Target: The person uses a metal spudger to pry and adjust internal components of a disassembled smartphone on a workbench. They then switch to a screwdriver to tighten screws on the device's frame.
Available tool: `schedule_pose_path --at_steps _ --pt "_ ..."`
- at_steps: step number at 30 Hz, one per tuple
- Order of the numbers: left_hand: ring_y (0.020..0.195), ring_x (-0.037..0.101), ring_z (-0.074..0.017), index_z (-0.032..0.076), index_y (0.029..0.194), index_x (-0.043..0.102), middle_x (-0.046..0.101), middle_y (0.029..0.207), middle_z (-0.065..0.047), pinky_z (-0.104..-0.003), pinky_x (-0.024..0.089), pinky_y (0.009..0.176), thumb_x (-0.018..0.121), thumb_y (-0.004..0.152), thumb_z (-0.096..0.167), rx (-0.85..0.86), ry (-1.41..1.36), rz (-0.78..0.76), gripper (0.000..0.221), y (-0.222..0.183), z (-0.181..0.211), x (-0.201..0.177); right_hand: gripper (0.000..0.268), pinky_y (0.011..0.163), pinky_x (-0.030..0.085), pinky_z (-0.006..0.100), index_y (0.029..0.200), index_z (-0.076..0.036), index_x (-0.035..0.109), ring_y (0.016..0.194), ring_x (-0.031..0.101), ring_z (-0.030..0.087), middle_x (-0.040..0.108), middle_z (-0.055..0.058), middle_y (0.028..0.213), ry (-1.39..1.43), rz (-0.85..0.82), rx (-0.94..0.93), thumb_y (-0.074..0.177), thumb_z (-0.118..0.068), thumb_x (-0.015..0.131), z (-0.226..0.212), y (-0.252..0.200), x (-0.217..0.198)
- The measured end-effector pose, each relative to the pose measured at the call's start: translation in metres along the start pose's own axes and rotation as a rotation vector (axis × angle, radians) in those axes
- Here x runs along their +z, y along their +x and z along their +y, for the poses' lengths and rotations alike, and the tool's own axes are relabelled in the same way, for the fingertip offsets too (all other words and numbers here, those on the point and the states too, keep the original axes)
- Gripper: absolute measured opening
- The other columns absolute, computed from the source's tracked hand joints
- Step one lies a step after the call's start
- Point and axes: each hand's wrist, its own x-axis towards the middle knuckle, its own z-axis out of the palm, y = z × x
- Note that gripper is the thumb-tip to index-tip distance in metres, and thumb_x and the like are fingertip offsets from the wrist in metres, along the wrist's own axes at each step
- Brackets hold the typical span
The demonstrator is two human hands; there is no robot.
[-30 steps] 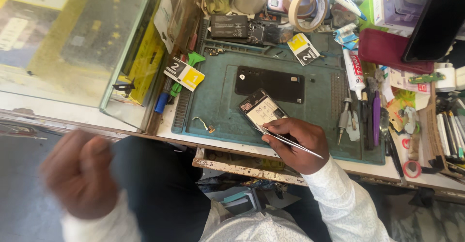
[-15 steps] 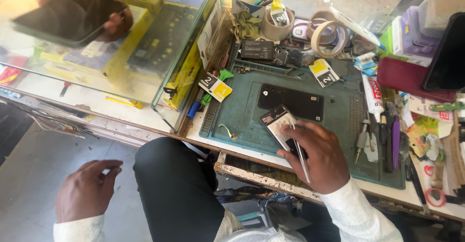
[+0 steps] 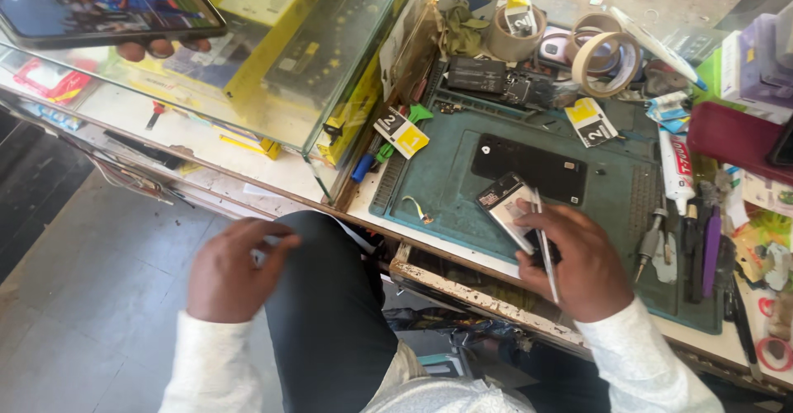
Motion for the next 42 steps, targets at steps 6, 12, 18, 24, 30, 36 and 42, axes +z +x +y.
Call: schedule_pose_path --at_steps 6,12,18,24,30,36,42 --pt "0.074 0.070 -0.0305 0.011 0.093 0.077 0.072 0.087 -0.009 -0.039 0.055 0.061 0.081 0.083 0.023 0.391 -0.236 -0.092 0.016 0.001 0.048 0.035 0.050 0.092 0.055 0.044 0.112 -0.013 0.070 0.109 0.067 0.034 0.070 0.013 0.111 -0.037 -0.094 0.040 0.066 -0.017 0.086 0.007 -0.009 -0.011" --pt "0.076 0.070 -0.0294 0.011 0.093 0.074 0.070 0.089 -0.007 -0.043 0.054 0.064 0.075 0.089 0.030 0.608 -0.158 -0.385 0.019 0.024 0.093 0.084 0.044 0.099 0.052 0.044 0.116 -0.014 0.068 0.119 0.065 0.033 0.073 0.011 0.119 0.004 -0.064 -0.020 0.074 -0.023 0.081 0.006 -0.017 -0.013" --pt "0.077 0.070 -0.0300 0.010 0.092 0.070 0.067 0.088 -0.007 -0.045 0.053 0.067 0.078 0.084 0.033 0.610 -0.196 -0.431 0.026 0.050 0.127 0.122 0.042 0.096 0.054 0.037 0.139 -0.013 0.063 0.109 0.072 0.024 0.076 0.011 0.118 0.143 -0.033 0.079 0.098 -0.017 0.064 0.008 -0.014 -0.026" --pt "0.075 0.068 -0.0279 0.008 0.080 0.061 0.063 0.082 -0.007 -0.042 0.053 0.067 0.084 0.080 0.036 0.521 -0.282 -0.482 0.036 0.058 0.125 0.139 0.037 0.071 0.057 0.033 0.129 -0.009 0.070 0.083 0.076 0.021 0.076 0.011 0.097 0.178 -0.065 0.116 0.094 -0.020 0.068 0.012 -0.007 -0.022" --pt "0.080 0.069 -0.0279 0.009 0.088 0.064 0.066 0.090 -0.008 -0.041 0.054 0.069 0.087 0.078 0.032 0.521 -0.349 -0.463 0.034 0.058 0.120 0.142 0.026 0.078 0.059 0.031 0.116 -0.005 0.069 0.090 0.076 0.016 0.078 0.010 0.102 0.426 -0.040 0.204 0.090 -0.008 0.070 0.016 -0.003 -0.009" --pt "0.084 0.071 -0.0277 0.007 0.104 0.069 0.067 0.094 -0.010 -0.039 0.057 0.071 0.089 0.072 0.017 0.527 -0.524 -0.398 0.039 0.060 0.118 0.147 0.019 0.077 0.060 0.027 0.103 -0.004 0.072 0.088 0.076 0.014 0.080 0.008 0.098 0.523 -0.020 0.277 0.086 0.000 0.077 0.034 -0.016 -0.001" --pt "0.074 0.070 -0.0253 0.008 0.104 0.077 0.068 0.084 -0.009 -0.038 0.057 0.067 0.085 0.074 0.010 0.446 -0.460 -0.509 0.031 0.068 0.117 0.143 0.020 0.084 0.061 0.028 0.102 -0.004 0.072 0.095 0.077 0.017 0.078 0.010 0.103 0.501 -0.045 0.219 0.085 0.000 0.079 0.029 -0.016 -0.007"
